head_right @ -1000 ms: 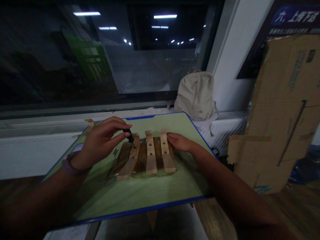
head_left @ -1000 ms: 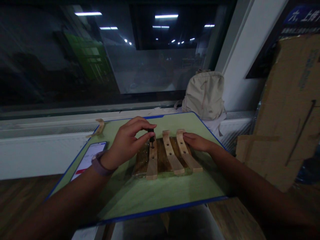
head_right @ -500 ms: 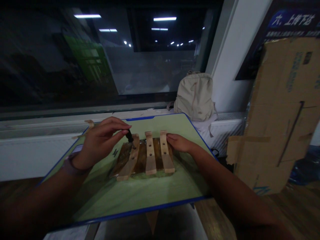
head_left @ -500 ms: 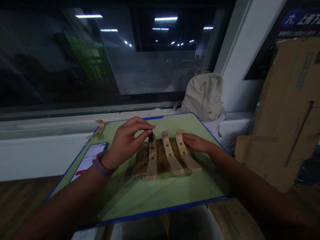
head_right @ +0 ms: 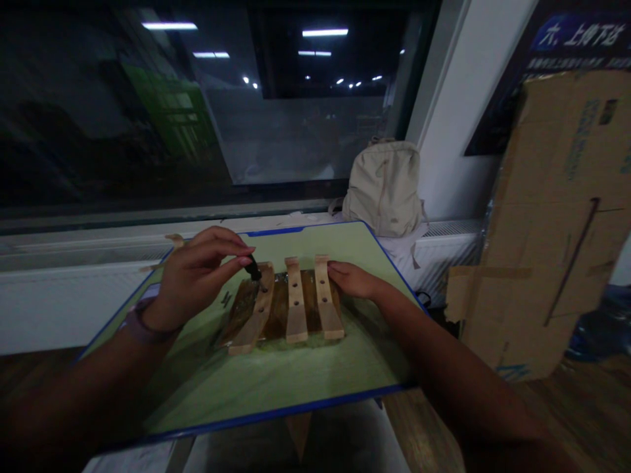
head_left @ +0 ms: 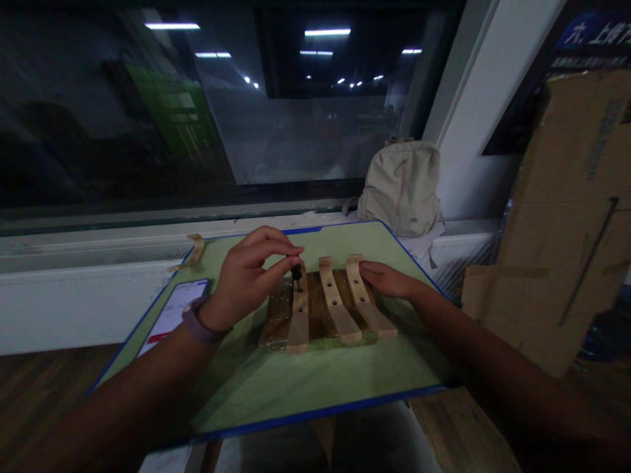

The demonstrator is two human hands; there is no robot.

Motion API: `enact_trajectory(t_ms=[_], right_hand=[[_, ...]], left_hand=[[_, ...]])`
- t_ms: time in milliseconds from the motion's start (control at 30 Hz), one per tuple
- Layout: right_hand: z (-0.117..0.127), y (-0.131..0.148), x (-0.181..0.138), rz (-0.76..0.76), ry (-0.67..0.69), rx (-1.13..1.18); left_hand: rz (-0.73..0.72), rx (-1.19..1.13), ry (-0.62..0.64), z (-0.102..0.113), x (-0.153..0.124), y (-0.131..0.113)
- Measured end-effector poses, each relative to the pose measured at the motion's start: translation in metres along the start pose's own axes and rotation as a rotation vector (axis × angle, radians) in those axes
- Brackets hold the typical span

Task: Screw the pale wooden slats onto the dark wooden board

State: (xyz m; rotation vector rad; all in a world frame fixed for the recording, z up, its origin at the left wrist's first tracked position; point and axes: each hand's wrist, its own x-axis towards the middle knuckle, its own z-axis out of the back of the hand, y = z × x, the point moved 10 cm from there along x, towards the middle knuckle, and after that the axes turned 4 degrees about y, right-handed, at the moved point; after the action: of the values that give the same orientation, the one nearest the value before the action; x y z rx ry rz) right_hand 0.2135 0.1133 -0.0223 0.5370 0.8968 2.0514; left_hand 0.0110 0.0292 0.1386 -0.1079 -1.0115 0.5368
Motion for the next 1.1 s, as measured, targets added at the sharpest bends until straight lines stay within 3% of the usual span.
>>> enact_trajectory(t_ms=[133,300,667,900,1100], right_hand=[[0.0,-0.003,0.001,-0.023,-0.013,-0.023],[0.0,0.001,0.001,-0.007,-0.003,-0.031],[0.001,0.001,0.001,0.007,-0.002,-0.036],[0.0,0.004,0.0,-0.011,0.005,0.005],[0.0,0.002,0.0,-0.035,0.003,-0.034]], left_hand=[[0.067,-0.017,0.042,-0.004,-0.001,0.006],[-0.022,-0.072,0.094,-0.009,-0.001,-0.007],[0.028,-0.01,0.035,-0.005,-0.002,-0.002],[-0.039,-0.034,0.045,-0.008,-0.001,-0.008],[0.12,-0.059,0.02,-0.004,-0.004,0.015]])
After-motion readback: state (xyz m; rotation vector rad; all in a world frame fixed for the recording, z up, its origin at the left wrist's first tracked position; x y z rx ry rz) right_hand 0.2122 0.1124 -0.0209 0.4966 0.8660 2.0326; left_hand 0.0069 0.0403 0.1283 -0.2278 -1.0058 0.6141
